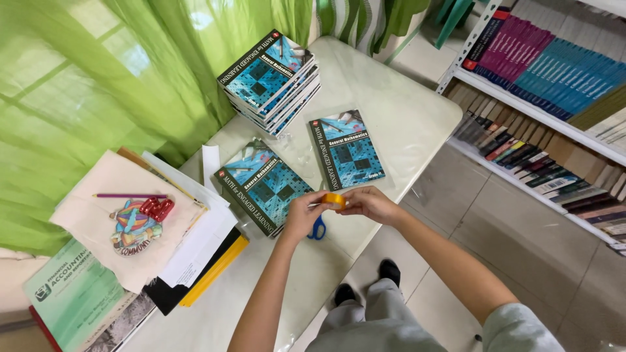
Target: The person is covering books with plastic wrapping and securing it with adhesive tape.
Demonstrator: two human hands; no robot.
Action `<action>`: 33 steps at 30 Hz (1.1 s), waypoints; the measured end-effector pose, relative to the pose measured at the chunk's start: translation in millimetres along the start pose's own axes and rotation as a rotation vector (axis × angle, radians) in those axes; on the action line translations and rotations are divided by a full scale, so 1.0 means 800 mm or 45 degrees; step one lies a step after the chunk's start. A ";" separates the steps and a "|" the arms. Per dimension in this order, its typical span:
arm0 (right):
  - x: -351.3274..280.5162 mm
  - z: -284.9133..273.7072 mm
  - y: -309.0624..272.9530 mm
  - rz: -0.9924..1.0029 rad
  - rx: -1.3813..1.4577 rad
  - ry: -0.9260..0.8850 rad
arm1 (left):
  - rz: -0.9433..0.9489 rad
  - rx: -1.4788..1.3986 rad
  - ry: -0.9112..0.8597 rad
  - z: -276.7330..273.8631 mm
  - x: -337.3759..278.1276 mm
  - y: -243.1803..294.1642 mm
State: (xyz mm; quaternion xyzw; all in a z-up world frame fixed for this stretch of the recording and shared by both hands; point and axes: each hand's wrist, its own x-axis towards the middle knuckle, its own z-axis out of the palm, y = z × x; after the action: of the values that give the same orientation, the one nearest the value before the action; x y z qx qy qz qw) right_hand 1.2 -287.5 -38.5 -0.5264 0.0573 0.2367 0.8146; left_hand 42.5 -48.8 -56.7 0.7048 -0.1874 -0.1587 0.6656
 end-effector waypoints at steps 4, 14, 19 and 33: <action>-0.023 0.014 -0.016 -0.010 -0.091 0.050 | -0.026 0.046 -0.067 -0.006 -0.002 0.017; -0.044 0.046 -0.027 -0.471 -0.729 0.170 | -0.155 0.016 -0.253 0.004 -0.003 0.004; -0.052 0.047 -0.037 -0.549 -1.136 0.255 | -0.147 -0.007 -0.326 0.011 -0.004 -0.003; -0.099 0.053 -0.069 -0.733 -1.889 0.178 | -0.461 -0.125 -0.455 0.064 0.022 -0.009</action>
State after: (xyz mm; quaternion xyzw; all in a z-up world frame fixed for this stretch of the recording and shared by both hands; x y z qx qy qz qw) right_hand -50.7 -294.4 52.9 -0.9389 -0.2025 -0.0401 0.2755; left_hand 34.2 -101.8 -66.4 0.6544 -0.1649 -0.4060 0.6162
